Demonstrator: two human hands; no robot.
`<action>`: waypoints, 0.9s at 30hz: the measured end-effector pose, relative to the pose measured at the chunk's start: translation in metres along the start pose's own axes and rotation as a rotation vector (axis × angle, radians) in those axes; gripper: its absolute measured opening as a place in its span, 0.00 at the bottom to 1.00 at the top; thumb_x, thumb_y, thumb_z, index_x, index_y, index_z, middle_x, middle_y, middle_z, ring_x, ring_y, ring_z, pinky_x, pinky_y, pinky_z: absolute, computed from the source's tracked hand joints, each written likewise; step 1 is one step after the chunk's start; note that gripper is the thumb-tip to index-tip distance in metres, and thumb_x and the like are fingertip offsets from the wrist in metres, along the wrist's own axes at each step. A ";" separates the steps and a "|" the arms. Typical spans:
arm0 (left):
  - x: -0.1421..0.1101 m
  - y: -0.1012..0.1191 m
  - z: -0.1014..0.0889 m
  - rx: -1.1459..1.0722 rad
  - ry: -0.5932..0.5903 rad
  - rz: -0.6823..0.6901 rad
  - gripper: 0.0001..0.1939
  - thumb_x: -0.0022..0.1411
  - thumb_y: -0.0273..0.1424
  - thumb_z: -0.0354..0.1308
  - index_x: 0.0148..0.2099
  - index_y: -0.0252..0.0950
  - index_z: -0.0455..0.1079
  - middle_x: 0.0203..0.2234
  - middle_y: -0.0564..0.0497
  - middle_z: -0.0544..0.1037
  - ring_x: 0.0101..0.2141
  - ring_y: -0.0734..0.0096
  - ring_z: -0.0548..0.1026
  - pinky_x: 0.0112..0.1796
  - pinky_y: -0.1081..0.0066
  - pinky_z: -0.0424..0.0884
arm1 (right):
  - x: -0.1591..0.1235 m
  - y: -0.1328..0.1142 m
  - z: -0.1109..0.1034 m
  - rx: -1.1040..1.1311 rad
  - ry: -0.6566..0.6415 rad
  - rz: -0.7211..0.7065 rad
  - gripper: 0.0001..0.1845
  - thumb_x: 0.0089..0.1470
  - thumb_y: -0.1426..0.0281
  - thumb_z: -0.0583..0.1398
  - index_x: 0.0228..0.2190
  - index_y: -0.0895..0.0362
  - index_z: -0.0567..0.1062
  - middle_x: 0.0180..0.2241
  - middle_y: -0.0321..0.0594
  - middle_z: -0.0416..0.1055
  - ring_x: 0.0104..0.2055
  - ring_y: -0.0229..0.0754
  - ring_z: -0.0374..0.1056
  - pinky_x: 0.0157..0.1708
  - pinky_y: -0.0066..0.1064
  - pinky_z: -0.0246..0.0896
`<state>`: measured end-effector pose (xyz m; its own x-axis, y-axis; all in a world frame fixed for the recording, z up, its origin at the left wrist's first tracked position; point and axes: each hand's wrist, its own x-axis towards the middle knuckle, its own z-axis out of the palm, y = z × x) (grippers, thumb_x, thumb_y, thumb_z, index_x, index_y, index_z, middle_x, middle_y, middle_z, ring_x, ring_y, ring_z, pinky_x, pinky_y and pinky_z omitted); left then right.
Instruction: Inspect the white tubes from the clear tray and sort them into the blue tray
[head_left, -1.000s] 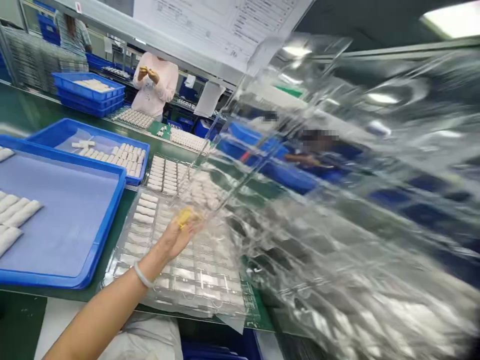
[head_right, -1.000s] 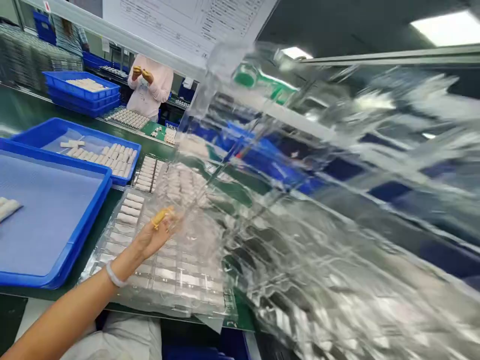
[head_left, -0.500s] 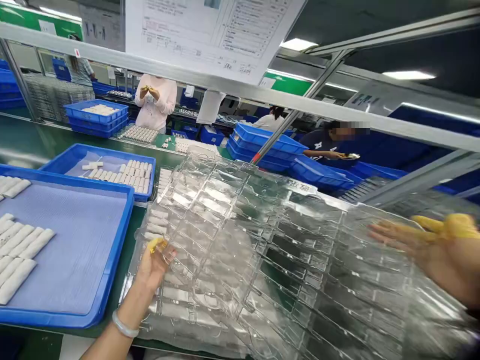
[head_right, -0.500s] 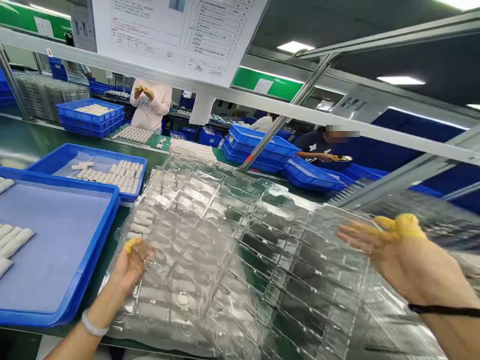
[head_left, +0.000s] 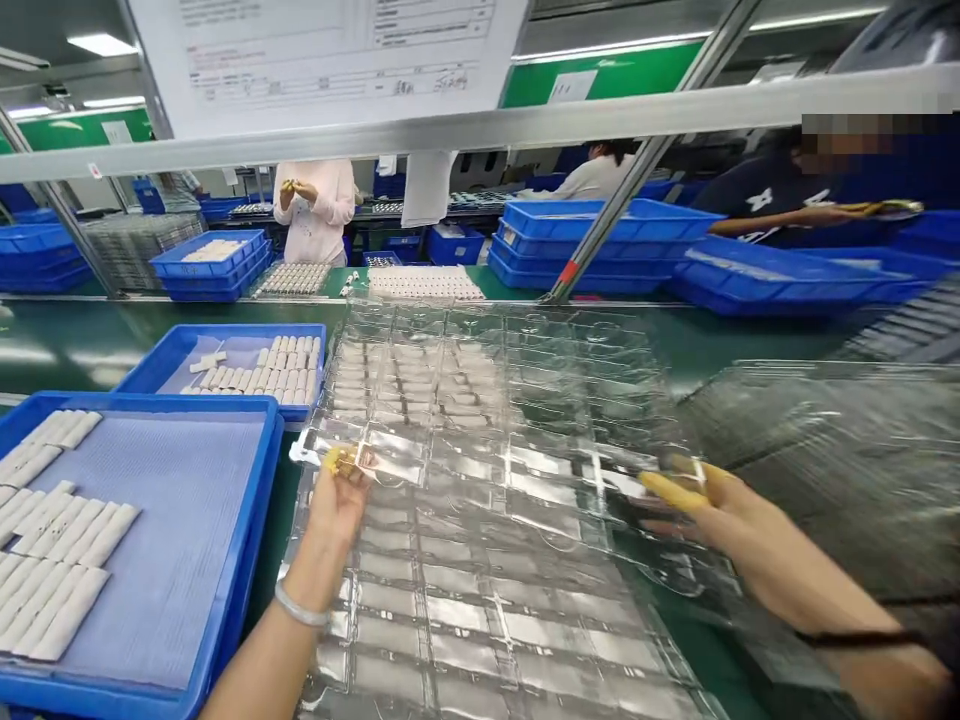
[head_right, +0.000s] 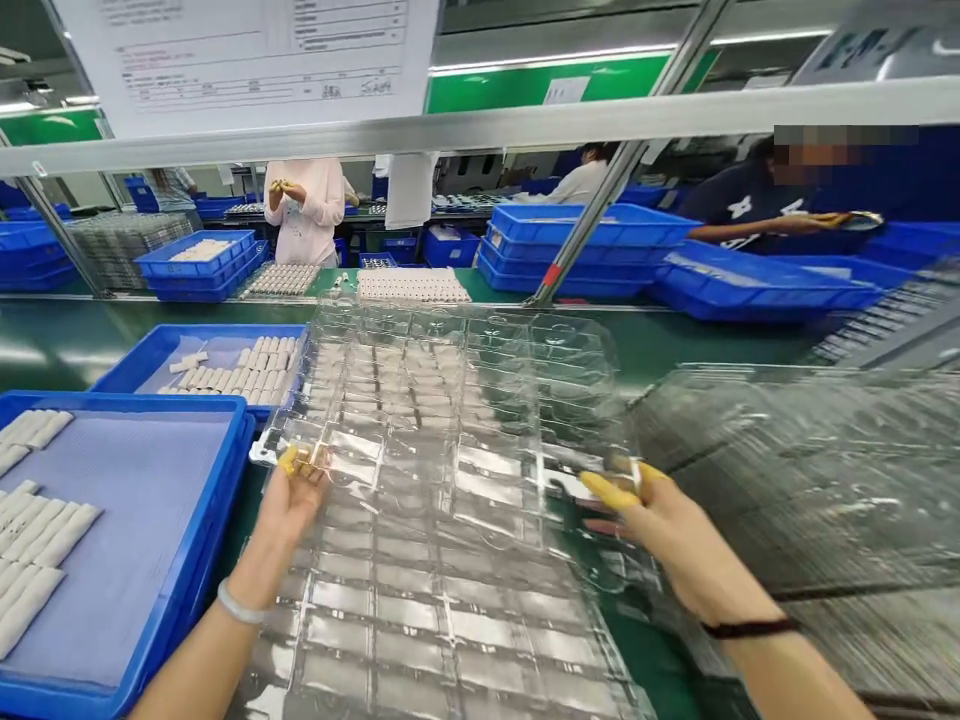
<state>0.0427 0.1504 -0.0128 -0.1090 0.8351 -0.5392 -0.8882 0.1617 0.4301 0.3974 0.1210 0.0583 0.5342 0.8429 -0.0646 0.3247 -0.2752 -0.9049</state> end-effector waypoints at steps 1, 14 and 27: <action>0.004 0.003 0.006 0.023 -0.010 0.030 0.10 0.67 0.30 0.52 0.32 0.35 0.69 0.29 0.46 0.79 0.31 0.69 0.80 0.35 0.70 0.77 | 0.004 -0.006 0.009 0.070 -0.026 0.053 0.14 0.43 0.72 0.64 0.36 0.56 0.71 0.36 0.47 0.74 0.31 0.43 0.74 0.25 0.30 0.73; 0.075 0.047 0.013 0.738 0.145 0.428 0.07 0.65 0.30 0.58 0.43 0.32 0.70 0.35 0.50 0.76 0.33 0.73 0.76 0.39 0.67 0.75 | 0.159 -0.027 0.076 -0.083 -0.253 -0.017 0.16 0.65 0.64 0.56 0.49 0.59 0.71 0.46 0.43 0.71 0.43 0.40 0.72 0.41 0.37 0.72; 0.113 0.054 0.029 1.928 0.187 0.330 0.20 0.66 0.37 0.57 0.57 0.35 0.67 0.52 0.43 0.72 0.48 0.60 0.74 0.47 0.55 0.74 | 0.211 0.024 0.134 -0.685 -0.115 -0.201 0.20 0.61 0.62 0.59 0.52 0.58 0.70 0.53 0.46 0.69 0.50 0.47 0.70 0.49 0.46 0.69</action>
<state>-0.0050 0.2689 -0.0296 -0.2936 0.9116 -0.2877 0.7471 0.4066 0.5258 0.4134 0.3544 -0.0332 0.3394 0.9406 -0.0019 0.8446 -0.3057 -0.4396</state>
